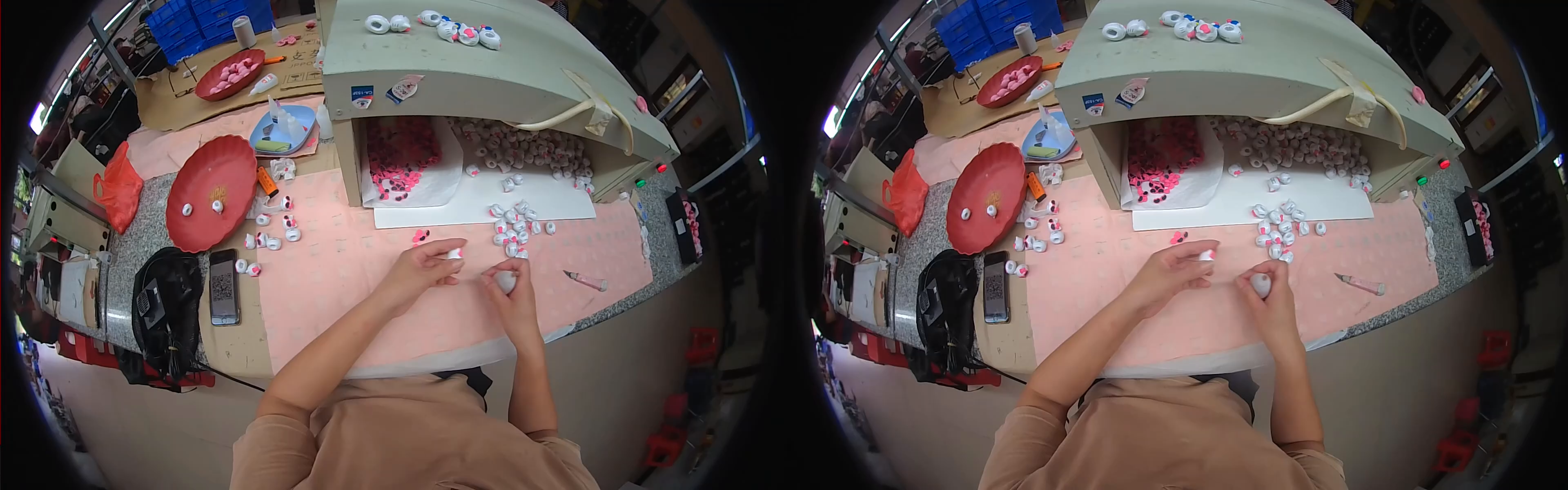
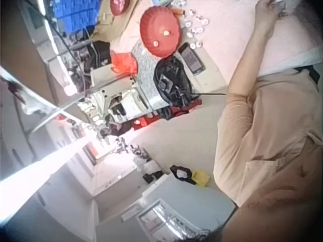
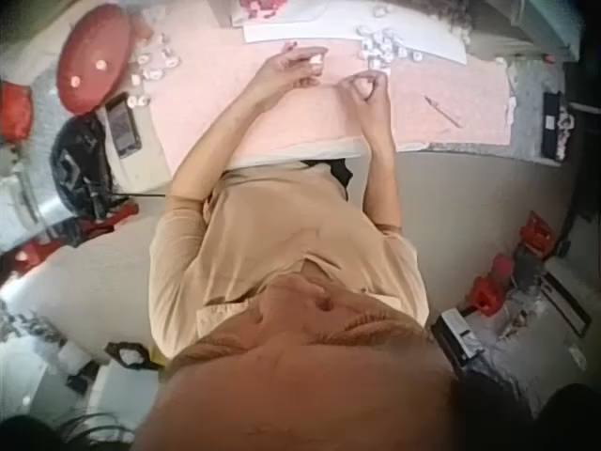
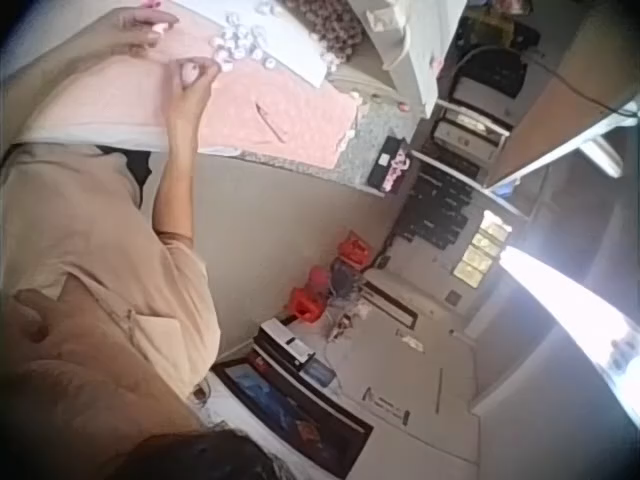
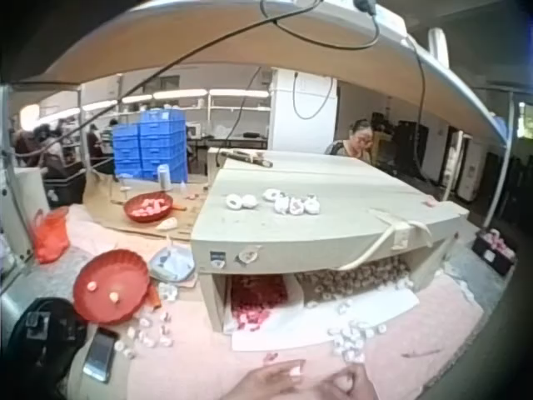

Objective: Gluing small decorative bows onto toy head components on an assembly line.

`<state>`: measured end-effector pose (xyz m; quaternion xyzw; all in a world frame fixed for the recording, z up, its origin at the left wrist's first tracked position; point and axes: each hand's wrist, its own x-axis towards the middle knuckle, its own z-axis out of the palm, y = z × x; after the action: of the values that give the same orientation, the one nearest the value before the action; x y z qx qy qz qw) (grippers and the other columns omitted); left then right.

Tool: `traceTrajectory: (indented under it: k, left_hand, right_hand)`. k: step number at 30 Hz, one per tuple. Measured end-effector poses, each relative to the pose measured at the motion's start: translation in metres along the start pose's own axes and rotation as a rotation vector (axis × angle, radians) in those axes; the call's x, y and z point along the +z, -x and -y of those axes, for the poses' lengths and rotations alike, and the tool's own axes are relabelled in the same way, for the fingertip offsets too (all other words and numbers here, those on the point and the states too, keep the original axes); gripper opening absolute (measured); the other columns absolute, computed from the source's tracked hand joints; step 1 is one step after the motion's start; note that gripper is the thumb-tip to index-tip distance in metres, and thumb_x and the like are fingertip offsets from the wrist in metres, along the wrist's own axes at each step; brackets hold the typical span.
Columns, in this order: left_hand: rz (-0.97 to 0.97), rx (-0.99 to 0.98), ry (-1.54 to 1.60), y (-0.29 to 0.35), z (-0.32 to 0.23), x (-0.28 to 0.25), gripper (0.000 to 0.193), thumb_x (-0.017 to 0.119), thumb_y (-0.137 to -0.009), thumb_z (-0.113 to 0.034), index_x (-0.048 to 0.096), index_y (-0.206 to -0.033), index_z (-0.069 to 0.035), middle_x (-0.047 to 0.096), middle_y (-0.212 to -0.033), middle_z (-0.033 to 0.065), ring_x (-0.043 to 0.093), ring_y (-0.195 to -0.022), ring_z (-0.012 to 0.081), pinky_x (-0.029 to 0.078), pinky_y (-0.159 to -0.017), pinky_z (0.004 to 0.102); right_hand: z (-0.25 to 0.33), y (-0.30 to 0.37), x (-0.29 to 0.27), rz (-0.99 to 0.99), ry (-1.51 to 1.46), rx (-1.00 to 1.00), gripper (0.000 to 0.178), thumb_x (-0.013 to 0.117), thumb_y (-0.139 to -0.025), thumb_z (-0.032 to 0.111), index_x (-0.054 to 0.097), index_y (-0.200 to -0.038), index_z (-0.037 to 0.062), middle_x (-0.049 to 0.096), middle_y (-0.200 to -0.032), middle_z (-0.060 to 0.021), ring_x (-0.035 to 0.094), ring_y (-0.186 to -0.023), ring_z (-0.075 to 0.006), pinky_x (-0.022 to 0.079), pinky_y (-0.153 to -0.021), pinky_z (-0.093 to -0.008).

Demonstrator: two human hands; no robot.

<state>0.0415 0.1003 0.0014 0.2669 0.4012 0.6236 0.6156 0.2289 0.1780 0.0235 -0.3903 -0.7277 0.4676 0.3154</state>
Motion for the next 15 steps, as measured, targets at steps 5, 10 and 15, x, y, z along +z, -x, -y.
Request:
traceTrajectory:
  k: [5,10,15]
  left_hand:
    - [-0.216,-0.017,0.021,0.063,-0.019,-0.029,0.04,0.059,-0.093,-0.009,0.051,-0.133,-0.005,0.061,-0.107,0.0038,0.06,-0.093,0.0112,0.054,-0.086,0.029]
    - [-0.329,0.034,0.009,0.075,-0.001,-0.053,0.039,0.058,-0.091,0.0,0.054,-0.129,-0.005,0.057,-0.112,0.0049,0.06,-0.098,0.0135,0.054,-0.087,0.0291]
    - [-0.33,0.27,-0.42,0.072,0.012,-0.044,0.041,0.059,-0.088,0.006,0.053,-0.128,-0.001,0.055,-0.115,0.0067,0.06,-0.103,0.016,0.053,-0.088,0.0269]
  right_hand:
    - [-0.009,0.003,0.038,0.312,-0.059,-0.046,0.035,0.064,-0.087,0.003,0.049,-0.119,0.0017,0.062,-0.091,-0.0042,0.053,-0.072,-0.0057,0.043,-0.061,-0.0205]
    - [-0.006,0.016,0.071,0.23,-0.488,0.088,0.026,0.06,-0.09,0.009,0.05,-0.113,0.0006,0.057,-0.091,-0.0068,0.053,-0.073,-0.0097,0.045,-0.067,-0.0245]
    - [-0.013,0.015,0.077,-0.008,-0.308,-0.28,0.018,0.064,-0.087,0.008,0.053,-0.1,0.0009,0.057,-0.086,-0.0079,0.052,-0.071,-0.0121,0.044,-0.064,-0.025]
